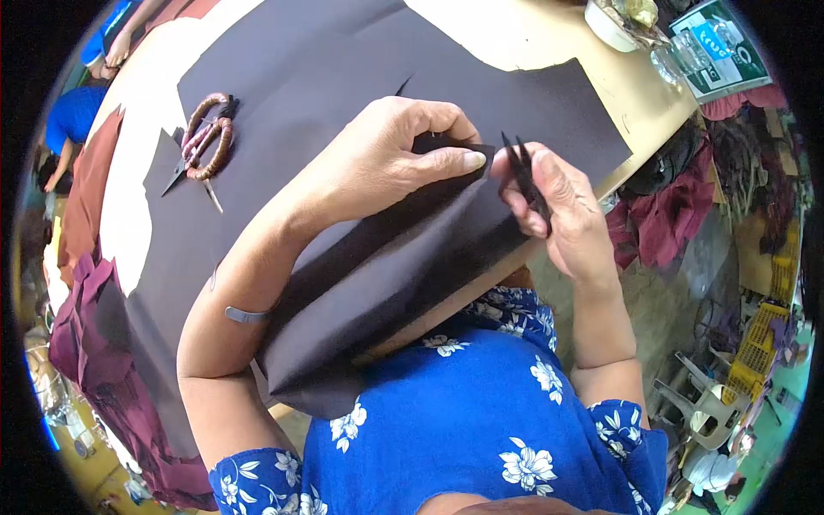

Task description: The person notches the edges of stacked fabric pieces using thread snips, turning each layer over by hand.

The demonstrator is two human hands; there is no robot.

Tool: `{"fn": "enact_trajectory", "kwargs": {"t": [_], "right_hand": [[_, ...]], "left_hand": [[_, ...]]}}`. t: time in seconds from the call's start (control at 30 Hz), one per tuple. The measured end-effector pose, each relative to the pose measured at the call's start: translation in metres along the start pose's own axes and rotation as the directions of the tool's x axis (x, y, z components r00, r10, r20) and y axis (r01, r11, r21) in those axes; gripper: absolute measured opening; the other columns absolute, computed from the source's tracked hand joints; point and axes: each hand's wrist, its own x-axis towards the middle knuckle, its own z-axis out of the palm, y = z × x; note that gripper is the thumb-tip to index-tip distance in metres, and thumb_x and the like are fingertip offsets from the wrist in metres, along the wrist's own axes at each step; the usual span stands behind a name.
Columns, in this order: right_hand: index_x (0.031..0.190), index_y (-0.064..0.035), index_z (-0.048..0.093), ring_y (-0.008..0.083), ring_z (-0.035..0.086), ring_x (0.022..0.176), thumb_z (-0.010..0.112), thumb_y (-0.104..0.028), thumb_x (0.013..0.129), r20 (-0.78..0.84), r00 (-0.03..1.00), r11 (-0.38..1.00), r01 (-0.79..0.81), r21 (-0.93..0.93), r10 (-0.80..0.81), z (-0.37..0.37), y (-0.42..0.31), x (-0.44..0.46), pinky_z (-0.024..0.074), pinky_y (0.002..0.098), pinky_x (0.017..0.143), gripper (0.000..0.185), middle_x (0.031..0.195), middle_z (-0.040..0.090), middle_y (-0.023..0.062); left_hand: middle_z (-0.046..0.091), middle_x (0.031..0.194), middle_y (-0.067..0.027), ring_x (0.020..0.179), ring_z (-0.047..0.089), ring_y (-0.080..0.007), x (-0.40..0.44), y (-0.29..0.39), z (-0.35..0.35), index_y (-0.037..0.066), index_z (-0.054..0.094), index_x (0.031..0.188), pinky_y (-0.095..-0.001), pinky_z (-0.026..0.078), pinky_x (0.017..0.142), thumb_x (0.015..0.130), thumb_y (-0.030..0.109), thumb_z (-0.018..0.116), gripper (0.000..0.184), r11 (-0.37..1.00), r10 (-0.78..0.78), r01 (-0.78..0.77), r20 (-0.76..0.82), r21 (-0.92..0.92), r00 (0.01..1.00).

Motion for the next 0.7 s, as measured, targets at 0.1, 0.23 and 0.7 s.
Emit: {"fn": "enact_trajectory", "kwargs": {"t": [0.1, 0.23, 0.7], "right_hand": [[0.089, -0.0065, 0.056, 0.0008, 0.032, 0.053, 0.043, -0.038, 0.093, 0.033, 0.999, 1.0, -0.015, 0.023, 0.014, 0.0041, 0.0033, 0.0013, 0.0235, 0.015, 0.046, 0.035, 0.065, 0.042, -0.0058], [0.085, -0.0075, 0.055, 0.0012, 0.034, 0.054, 0.044, -0.038, 0.093, 0.035, 0.999, 1.0, -0.008, -0.002, 0.008, 0.0065, 0.0048, 0.0016, 0.0239, 0.0155, 0.045, 0.034, 0.066, 0.044, -0.005], [0.079, -0.0071, 0.054, 0.004, 0.038, 0.058, 0.044, -0.035, 0.093, 0.003, 0.999, 0.992, 0.05, -0.114, -0.05, 0.0083, 0.004, 0.0029, 0.0313, 0.0186, 0.052, 0.033, 0.067, 0.048, -0.0032]], "left_hand": [[0.056, 0.072, 0.0003, 0.069, 0.05, -0.0054, -0.0012, 0.001, -0.0003, 0.0, 0.061, 0.089, -0.0228, 0.043, 0.065, 0.085, 0.022, 0.059, 0.023, 0.997, 0.009, -0.009, -0.002, -0.08, 1.0], [0.056, 0.073, 0.0003, 0.07, 0.05, -0.0056, -0.0024, -0.0001, 0.0001, -0.001, 0.061, 0.089, -0.0227, 0.043, 0.066, 0.085, 0.022, 0.059, 0.023, 0.998, 0.013, -0.013, 0.001, -0.068, 1.0], [0.057, 0.073, -0.0015, 0.07, 0.051, -0.0068, -0.0031, 0.0034, -0.0012, -0.001, 0.061, 0.089, -0.0234, 0.043, 0.066, 0.085, 0.021, 0.058, 0.023, 0.999, 0.025, -0.025, 0.008, -0.019, 1.0]]}}
